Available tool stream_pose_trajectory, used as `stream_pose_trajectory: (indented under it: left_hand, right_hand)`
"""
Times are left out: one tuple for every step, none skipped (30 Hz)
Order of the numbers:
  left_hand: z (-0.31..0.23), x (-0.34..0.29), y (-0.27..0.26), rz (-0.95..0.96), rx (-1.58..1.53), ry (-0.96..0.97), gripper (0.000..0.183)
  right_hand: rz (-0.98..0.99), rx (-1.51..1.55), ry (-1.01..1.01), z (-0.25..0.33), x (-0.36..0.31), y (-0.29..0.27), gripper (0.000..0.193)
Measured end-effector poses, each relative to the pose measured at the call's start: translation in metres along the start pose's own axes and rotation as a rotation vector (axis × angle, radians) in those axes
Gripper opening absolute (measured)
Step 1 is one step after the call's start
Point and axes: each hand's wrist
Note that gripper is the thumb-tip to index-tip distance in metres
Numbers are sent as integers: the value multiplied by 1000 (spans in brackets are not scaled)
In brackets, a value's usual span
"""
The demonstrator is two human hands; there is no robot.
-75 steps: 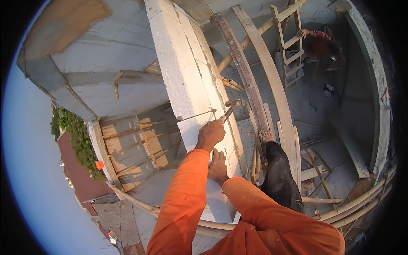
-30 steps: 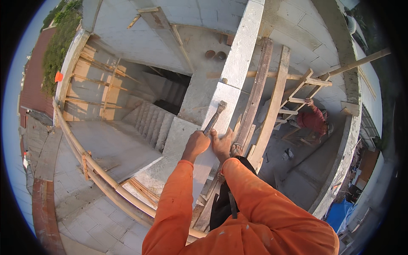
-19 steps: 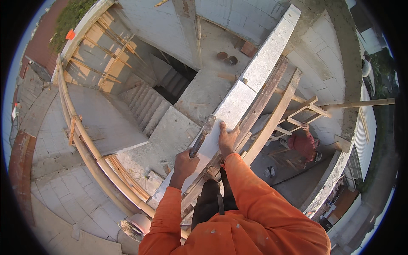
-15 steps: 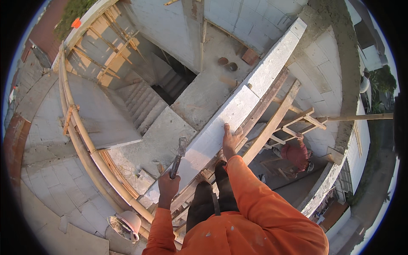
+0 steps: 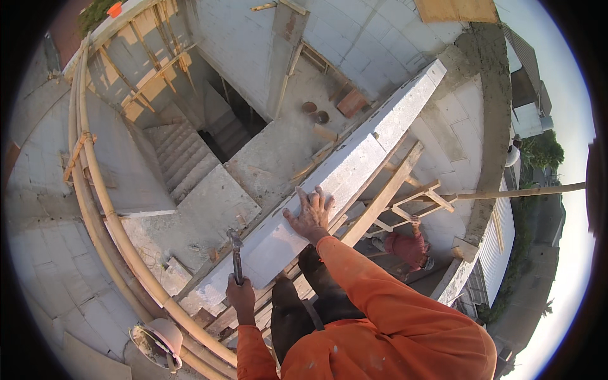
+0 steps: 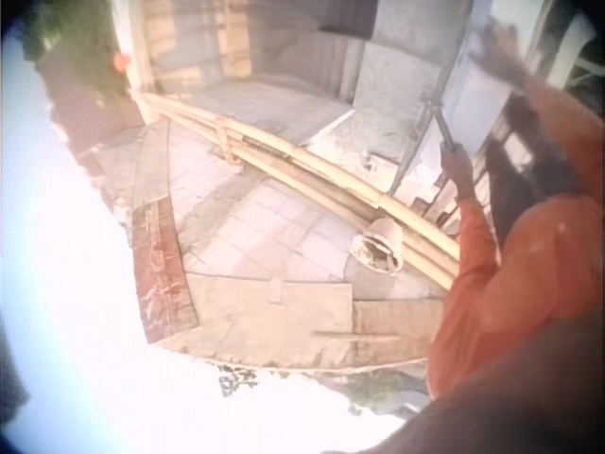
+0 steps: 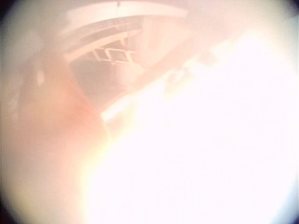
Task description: The person places a lightweight concrete block on a partially built wall, aligns it by tapping it with a hammer, and applies mortar to the joints with a trowel.
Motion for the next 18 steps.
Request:
stream_pose_trajectory:
  left_hand:
    - [0,0,1,-4,-68,30,16]
    - [-1,-1,1,5,-65,-10,16]
    - [-3,-1,1,0,-68,-6,16]
    - [-5,-1,0,-11,-93,26,16]
    - [-7,-1,0,0,-61,7,16]
    - [-8,-1,-1,8,-47,11,16]
    - [-10,1,-1,6,-18,8,16]
    - [-10,2,-1,29,-46,16,16]
    - [-11,5,-1,40,-59,12,16]
    - [-10,7,-1,58,-34,-59,17]
    - [-8,8,-2,41,36,-11,17]
    - [-6,9,-4,43,69,9,19]
    - [-2,8,-7,59,8,5,22]
    - [2,7,-13,59,19,40,24]
    - [7,5,-19,17,2,78,24]
    - [12,0,-28,12,50,43,24]
    - [21,-12,-44,15,28,-35,24]
    - [29,-22,-58,7,-8,-92,24]
  right_hand:
    - [6,3,-7,0,1,0,78]
    - [3,-8,-2,0,-1,-1,77]
    - [-5,-14,8,1,-1,-1,76]
    - [-7,-15,11,2,-1,-2,75]
    - [-2,-17,12,3,-1,-3,75]
    - [5,-22,8,3,-2,-4,74]
    - [6,-29,15,4,-2,-4,73]
    - [12,-39,12,4,-1,-3,73]
    - [22,-61,5,3,0,-2,72]
    - [14,-53,10,2,1,0,71]
    - [7,-74,7,1,2,2,69]
    - [-21,-100,4,0,3,5,68]
    - [-46,-87,-9,-1,3,8,68]
    - [-72,-83,-33,-2,4,9,67]
    - [-46,-92,8,-2,5,11,66]
    - [-44,-99,10,-3,5,13,66]
    - [-59,-110,17,-2,6,14,66]
    - [-67,-145,14,-2,6,14,66]
Point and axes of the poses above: each hand's wrist, its own x-axis towards the middle knuckle, its own y-axis out of the palm, z = x × y, and after that the axes turned 5 degrees about x, right-handed
